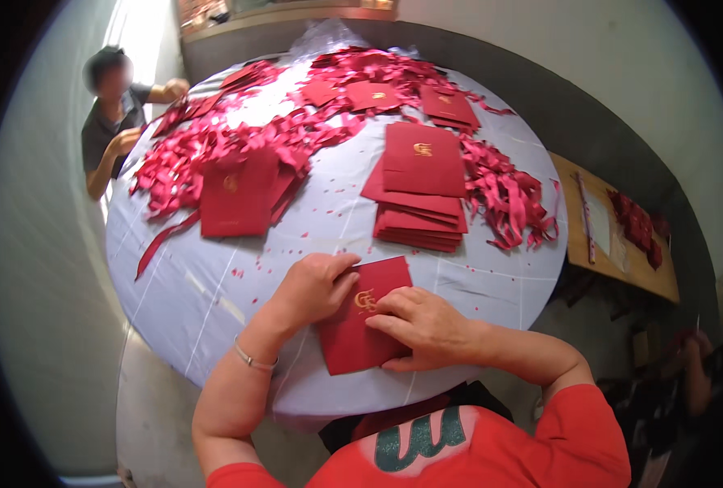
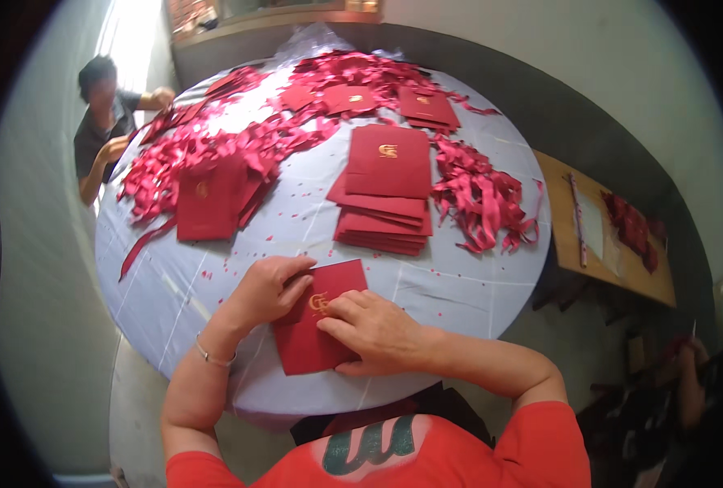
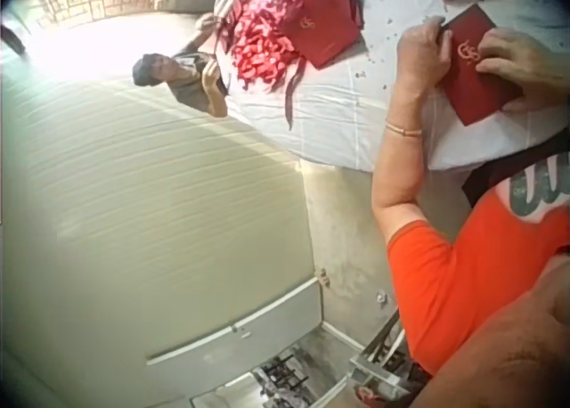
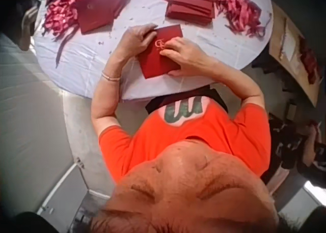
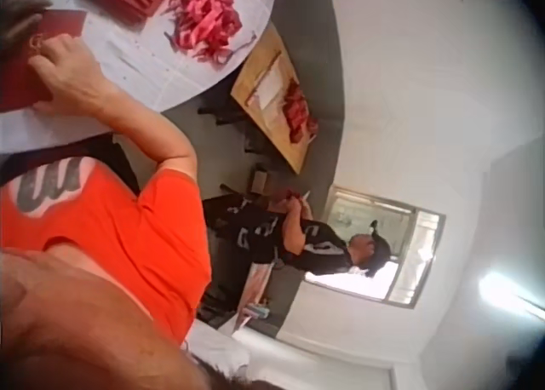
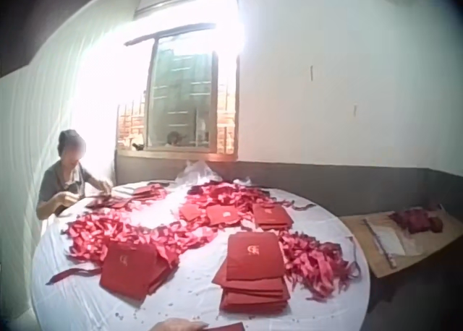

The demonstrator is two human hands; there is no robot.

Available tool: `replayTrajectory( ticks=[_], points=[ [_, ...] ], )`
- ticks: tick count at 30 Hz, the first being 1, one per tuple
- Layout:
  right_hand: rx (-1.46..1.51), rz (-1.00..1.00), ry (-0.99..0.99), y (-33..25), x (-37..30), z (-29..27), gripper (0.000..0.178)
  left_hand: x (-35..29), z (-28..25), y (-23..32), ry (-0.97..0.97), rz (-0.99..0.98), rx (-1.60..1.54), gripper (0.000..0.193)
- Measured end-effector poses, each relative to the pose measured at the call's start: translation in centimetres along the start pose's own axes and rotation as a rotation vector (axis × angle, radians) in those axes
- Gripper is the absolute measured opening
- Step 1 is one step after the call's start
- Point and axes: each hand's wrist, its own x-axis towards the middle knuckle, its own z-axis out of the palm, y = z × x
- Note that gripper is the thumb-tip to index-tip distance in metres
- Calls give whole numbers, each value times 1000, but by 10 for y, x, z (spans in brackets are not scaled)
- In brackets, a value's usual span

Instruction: The person attaches ribbon handles to red gift bags by inserting the ribbon ends through the slots of each bag by hand.

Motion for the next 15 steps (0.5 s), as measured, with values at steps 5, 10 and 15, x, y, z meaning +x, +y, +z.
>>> replayTrajectory(
  ticks=[5,10,15],
  points=[
    [47,9,29,9,-9,9,63,2,-1,10,129,152,197,22],
    [55,-46,84,6,-16,8,61,4,15,29,191,96,164,24],
    [105,3,108,6,-19,15,59,4,17,26,45,157,165,23]
  ],
)
